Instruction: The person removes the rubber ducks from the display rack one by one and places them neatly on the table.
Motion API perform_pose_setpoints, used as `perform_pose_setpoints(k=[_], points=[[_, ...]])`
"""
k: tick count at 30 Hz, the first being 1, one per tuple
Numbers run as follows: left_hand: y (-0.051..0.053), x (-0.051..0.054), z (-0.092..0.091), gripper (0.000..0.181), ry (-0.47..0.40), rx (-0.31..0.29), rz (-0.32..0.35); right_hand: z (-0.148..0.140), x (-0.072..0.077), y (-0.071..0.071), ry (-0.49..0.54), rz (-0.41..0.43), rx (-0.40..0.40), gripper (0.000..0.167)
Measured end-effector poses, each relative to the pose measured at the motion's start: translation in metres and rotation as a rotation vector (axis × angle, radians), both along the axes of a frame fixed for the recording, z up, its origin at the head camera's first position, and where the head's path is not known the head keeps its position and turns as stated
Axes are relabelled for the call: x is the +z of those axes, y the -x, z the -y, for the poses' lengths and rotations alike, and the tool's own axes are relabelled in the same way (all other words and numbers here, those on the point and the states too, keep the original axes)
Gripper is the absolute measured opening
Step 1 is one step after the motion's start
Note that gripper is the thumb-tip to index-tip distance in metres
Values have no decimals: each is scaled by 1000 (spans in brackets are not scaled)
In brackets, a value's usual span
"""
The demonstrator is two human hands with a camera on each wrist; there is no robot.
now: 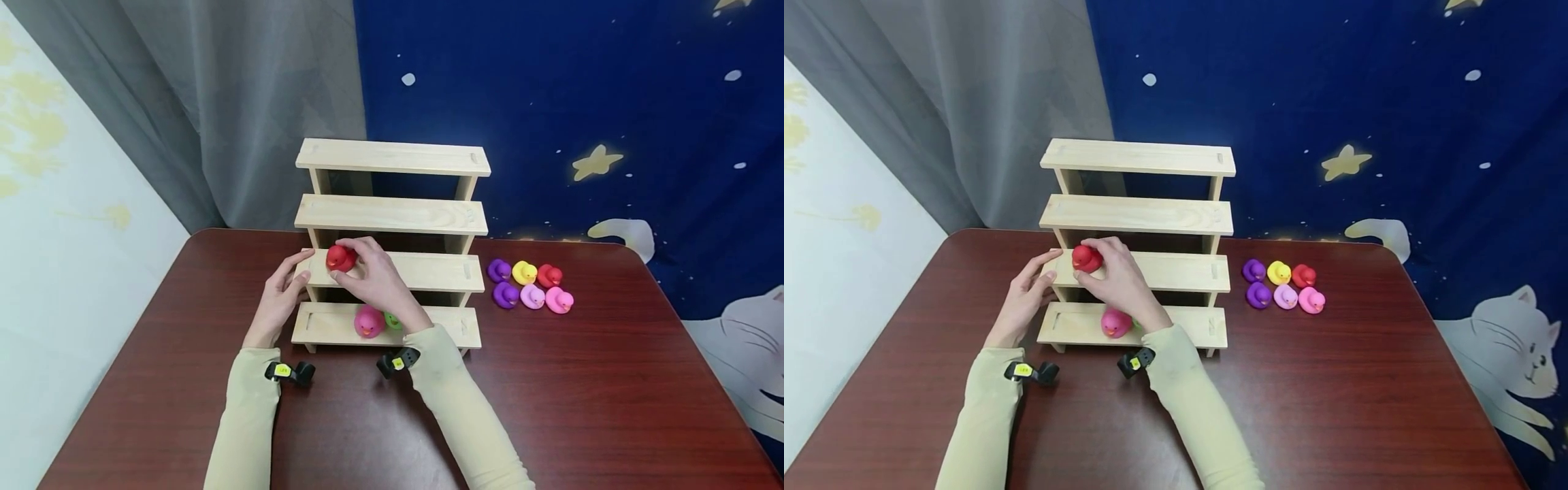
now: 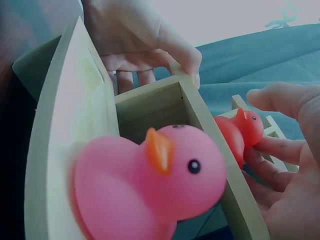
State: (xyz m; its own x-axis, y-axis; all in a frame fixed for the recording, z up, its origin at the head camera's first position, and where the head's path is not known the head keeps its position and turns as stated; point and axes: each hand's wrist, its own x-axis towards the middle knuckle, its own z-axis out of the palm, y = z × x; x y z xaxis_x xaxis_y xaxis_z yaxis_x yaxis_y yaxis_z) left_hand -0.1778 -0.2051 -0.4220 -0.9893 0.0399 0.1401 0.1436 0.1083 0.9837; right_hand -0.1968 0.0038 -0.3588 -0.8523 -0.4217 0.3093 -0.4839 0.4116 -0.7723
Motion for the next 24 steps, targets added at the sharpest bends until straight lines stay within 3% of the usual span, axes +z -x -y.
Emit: perform_pose_setpoints(k=[10, 24], points=[[-1, 0, 0, 42, -11, -7, -7, -1, -4, -4, 101, 40, 15, 37], [0, 0, -1, 43, -20, -6, -5, -15, -2, -9, 93, 25, 34, 39]])
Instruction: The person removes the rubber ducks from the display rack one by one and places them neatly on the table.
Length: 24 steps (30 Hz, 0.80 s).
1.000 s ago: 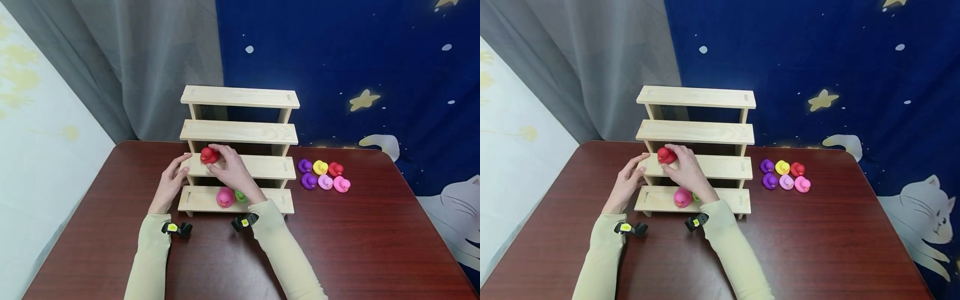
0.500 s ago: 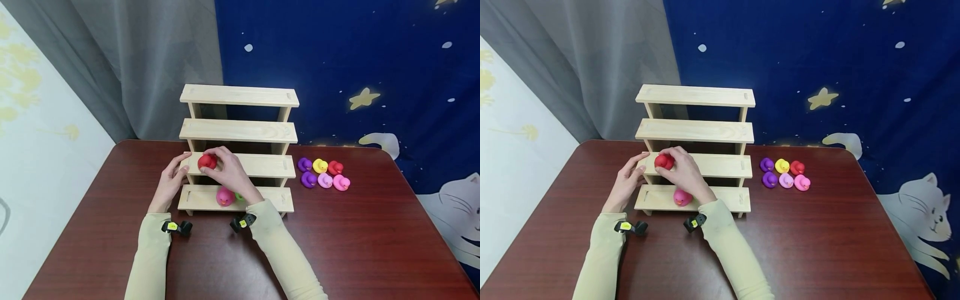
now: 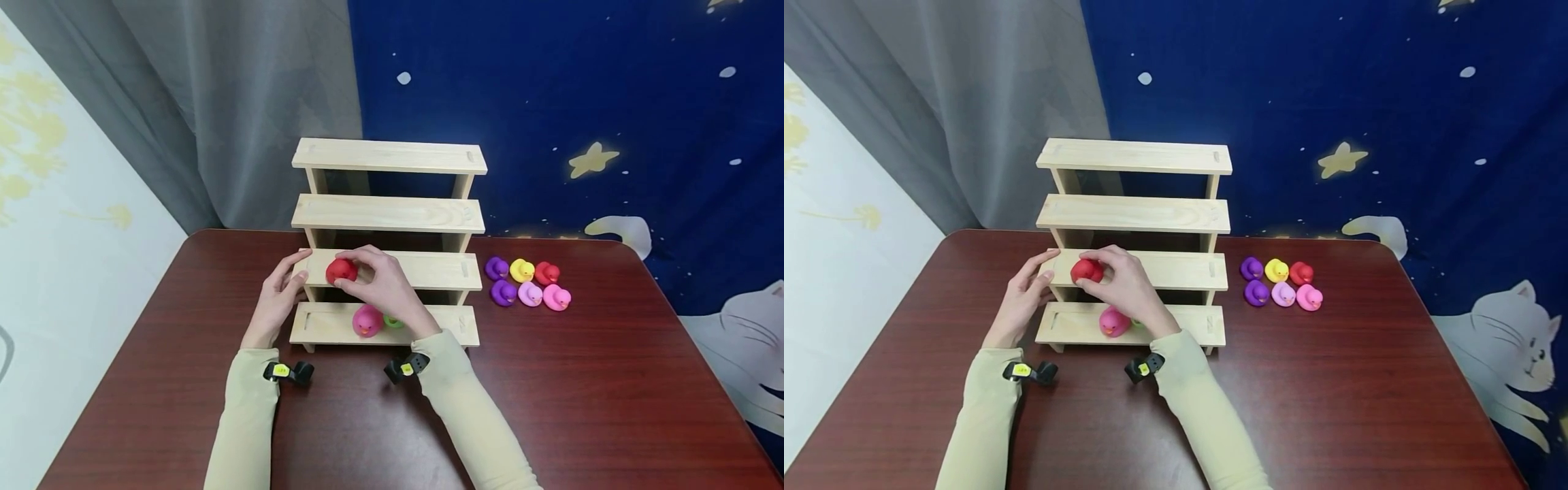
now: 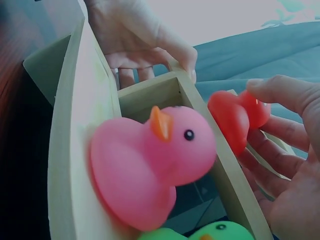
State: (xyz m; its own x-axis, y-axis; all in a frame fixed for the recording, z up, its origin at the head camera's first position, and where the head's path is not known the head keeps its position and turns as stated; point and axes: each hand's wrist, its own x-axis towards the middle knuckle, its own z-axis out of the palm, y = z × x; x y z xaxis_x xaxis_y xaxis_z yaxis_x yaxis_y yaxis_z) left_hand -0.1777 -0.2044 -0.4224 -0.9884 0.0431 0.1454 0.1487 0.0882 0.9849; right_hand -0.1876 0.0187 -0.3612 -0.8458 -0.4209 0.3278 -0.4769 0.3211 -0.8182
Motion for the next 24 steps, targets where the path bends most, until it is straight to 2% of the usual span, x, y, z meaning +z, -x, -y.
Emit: perform_pose_setpoints(k=[8, 24], points=[[0, -1, 0, 42, 16, 10, 0, -10, 2, -2, 19, -31, 1, 39], [0, -1, 0, 42, 0, 4, -8, -31, 3, -6, 71, -17, -6, 37]])
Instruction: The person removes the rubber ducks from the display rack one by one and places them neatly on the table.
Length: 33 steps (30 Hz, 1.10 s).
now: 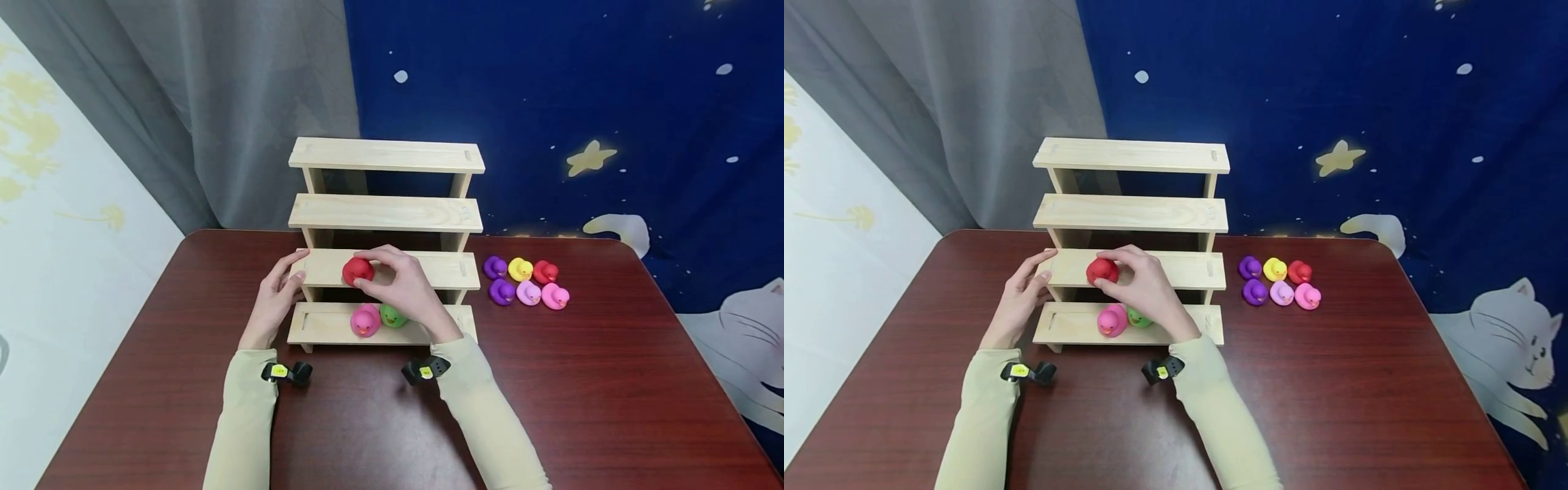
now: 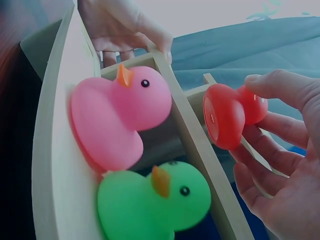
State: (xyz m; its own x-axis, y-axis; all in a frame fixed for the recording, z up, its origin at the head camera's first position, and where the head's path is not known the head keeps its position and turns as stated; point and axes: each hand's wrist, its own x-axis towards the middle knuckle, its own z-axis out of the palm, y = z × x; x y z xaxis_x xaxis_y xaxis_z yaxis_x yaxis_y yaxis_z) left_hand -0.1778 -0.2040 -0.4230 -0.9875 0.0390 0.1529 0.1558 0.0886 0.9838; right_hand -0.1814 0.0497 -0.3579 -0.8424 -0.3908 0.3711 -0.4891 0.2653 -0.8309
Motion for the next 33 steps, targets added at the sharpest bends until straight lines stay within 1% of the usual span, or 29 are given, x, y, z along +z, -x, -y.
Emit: perform_pose_setpoints(k=[11, 20, 25, 30, 33], points=[[2, 1, -1, 42, 3, -5, 7, -21, 3, -7, 86, -35, -5, 35], [-1, -1, 0, 41, 18, -5, 4, -42, 3, -11, 55, -97, -47, 36], [0, -2, 1, 41, 19, -10, 1, -57, 3, -12, 62, -117, -66, 37], [0, -1, 0, 41, 26, 2, 8, -70, 4, -14, 66, -133, -87, 38], [0, 0, 0, 42, 34, 5, 7, -78, 5, -15, 51, -147, -108, 39]])
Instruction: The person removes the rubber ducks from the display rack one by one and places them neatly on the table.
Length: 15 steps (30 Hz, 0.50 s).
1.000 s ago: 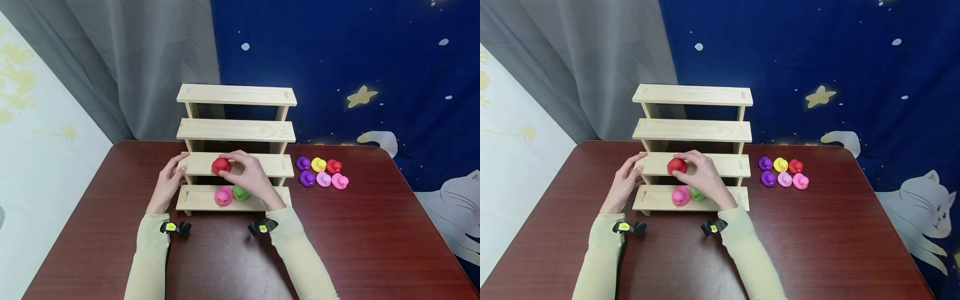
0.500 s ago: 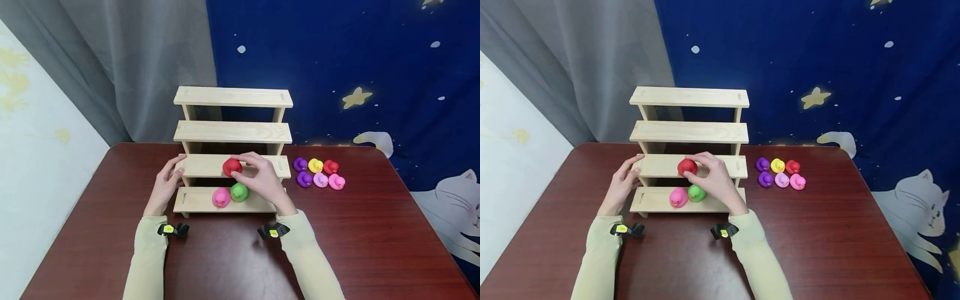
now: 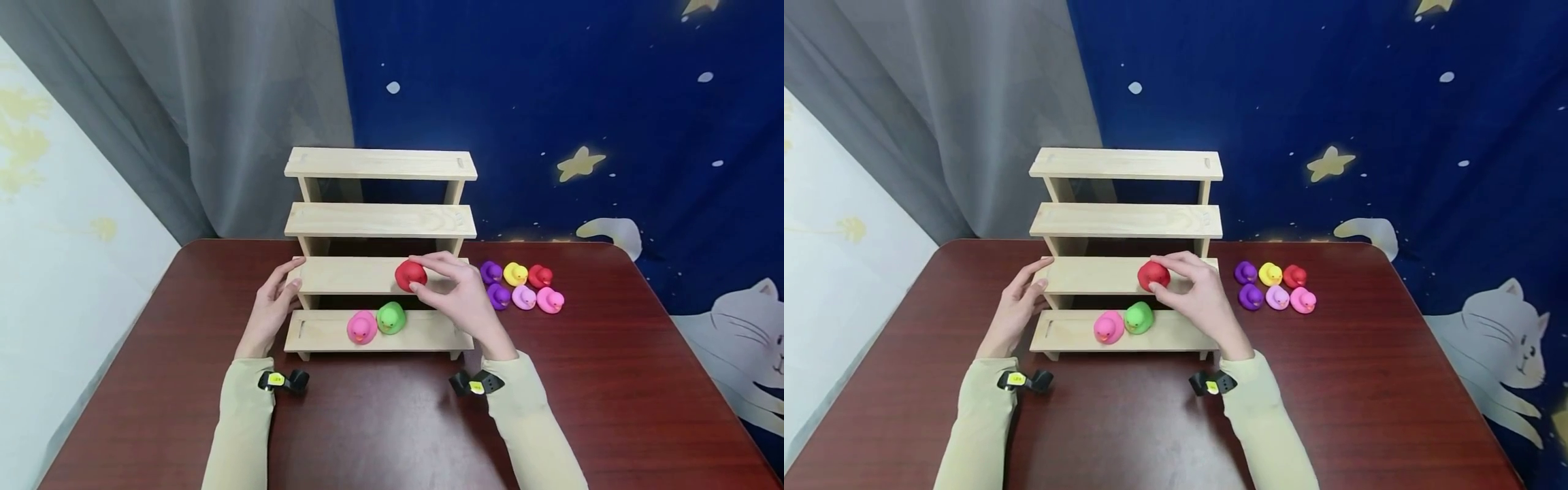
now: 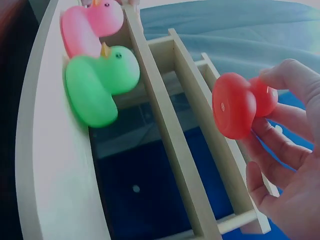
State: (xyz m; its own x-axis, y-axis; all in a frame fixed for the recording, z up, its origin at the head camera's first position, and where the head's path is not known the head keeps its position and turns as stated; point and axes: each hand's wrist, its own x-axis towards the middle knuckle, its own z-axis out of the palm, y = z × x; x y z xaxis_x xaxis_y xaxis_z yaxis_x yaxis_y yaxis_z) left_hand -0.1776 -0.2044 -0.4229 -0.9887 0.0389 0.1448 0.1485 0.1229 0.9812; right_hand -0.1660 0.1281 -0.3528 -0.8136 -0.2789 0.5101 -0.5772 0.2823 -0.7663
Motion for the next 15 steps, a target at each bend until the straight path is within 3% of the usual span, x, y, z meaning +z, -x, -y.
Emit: perform_pose_setpoints(k=[3, 10, 15], points=[[0, 0, 0, 42, -7, -1, -4, -9, 2, -2, -25, -15, -24, 39], [0, 0, 0, 42, 3, -4, -7, -20, 37, -27, -55, -14, -72, 36], [1, -2, 0, 42, 10, 0, -6, -36, 36, -29, -79, -47, -88, 35]])
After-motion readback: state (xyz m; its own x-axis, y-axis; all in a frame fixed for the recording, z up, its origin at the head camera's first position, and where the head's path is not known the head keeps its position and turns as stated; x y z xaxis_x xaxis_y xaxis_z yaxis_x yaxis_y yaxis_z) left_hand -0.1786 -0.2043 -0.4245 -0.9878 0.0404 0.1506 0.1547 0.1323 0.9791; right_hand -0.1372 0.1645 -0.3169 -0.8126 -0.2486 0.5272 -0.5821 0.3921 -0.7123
